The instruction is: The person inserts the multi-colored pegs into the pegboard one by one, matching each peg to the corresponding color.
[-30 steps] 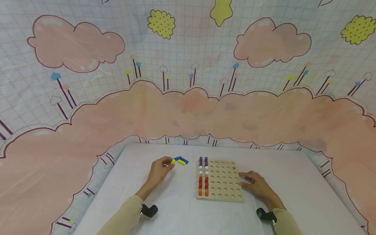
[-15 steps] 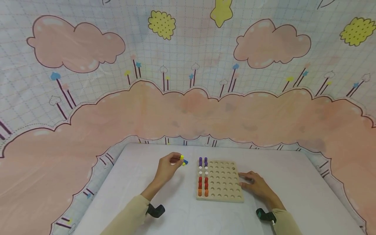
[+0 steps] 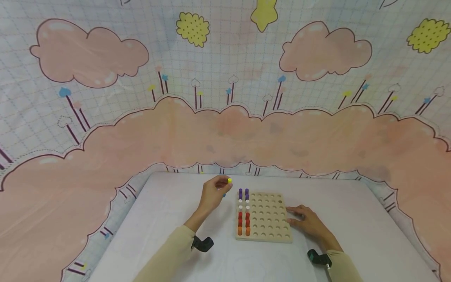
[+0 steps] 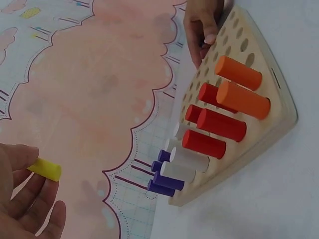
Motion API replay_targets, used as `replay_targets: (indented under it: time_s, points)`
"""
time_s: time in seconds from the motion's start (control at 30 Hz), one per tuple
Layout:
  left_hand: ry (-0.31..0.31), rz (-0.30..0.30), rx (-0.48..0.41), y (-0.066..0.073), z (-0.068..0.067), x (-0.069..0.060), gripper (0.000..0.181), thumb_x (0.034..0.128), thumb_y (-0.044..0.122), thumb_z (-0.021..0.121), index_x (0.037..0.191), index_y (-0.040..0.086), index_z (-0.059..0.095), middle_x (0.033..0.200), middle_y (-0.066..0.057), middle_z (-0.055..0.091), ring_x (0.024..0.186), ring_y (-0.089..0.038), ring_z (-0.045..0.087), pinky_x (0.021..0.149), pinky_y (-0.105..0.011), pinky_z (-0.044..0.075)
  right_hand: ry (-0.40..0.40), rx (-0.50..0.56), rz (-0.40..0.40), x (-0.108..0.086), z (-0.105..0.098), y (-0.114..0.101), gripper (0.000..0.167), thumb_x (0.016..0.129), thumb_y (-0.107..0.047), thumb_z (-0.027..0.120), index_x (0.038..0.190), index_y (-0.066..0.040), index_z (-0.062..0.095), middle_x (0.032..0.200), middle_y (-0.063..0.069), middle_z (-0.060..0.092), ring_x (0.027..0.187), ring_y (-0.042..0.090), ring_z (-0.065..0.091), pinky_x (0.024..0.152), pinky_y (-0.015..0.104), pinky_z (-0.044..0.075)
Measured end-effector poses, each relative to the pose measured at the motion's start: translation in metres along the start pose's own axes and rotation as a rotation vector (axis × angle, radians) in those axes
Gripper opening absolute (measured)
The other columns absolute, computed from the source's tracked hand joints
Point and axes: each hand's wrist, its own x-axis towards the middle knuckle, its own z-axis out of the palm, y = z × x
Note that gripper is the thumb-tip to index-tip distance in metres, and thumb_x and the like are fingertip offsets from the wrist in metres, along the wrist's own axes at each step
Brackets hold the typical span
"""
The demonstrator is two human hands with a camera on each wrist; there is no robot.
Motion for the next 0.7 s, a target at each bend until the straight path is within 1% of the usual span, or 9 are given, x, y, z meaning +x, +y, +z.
replay_targets:
  time_s: [0.13, 0.3, 0.5, 0.7]
  points:
    - [-0.001, -0.018, -0.027, -0.001, 0.012, 0.008, 0.023, 0.0876, 0.016, 0.073, 0.107, 0.006, 0.07, 0.097, -0.009, 0.072, 0.09, -0.02, 0.069, 0.083, -0.029, 0.058, 0.002, -0.004, 0.004, 0.0, 0.0, 0.0, 0.052, 0.083, -0.043, 0.074, 0.129, -0.02, 0.065, 0.116, 0.003, 0.061, 0.12, 0.03, 0.051, 0.104, 0.061, 0.038]
    - [-0.016, -0.058, -0.041, -0.003, 0.029, 0.014, 0.022, 0.0884, 0.016, 0.073, 0.108, 0.005, 0.069, 0.099, -0.01, 0.072, 0.09, -0.02, 0.069, 0.082, -0.029, 0.058, 0.0, -0.013, 0.018, 0.0, 0.0, 0.0, 0.052, 0.083, -0.045, 0.074, 0.129, -0.021, 0.065, 0.115, 0.001, 0.061, 0.119, 0.029, 0.05, 0.104, 0.061, 0.037]
    - [-0.053, -0.082, -0.037, -0.003, 0.047, 0.021, 0.022, 0.0884, 0.018, 0.073, 0.106, 0.005, 0.069, 0.098, -0.01, 0.072, 0.087, -0.019, 0.069, 0.079, -0.029, 0.058, -0.007, -0.002, 0.041, 0.0, 0.0, -0.001, 0.055, 0.082, -0.047, 0.073, 0.13, -0.022, 0.065, 0.118, 0.003, 0.061, 0.123, 0.032, 0.049, 0.106, 0.063, 0.035]
    - [-0.104, -0.124, -0.047, -0.003, 0.061, 0.026, 0.02, 0.0882, 0.017, 0.073, 0.105, 0.006, 0.069, 0.097, -0.009, 0.072, 0.086, -0.018, 0.069, 0.078, -0.03, 0.058, -0.005, -0.014, 0.027, 0.0, 0.001, 0.0, 0.053, 0.083, -0.046, 0.073, 0.13, -0.021, 0.064, 0.118, 0.003, 0.061, 0.123, 0.032, 0.049, 0.105, 0.063, 0.036]
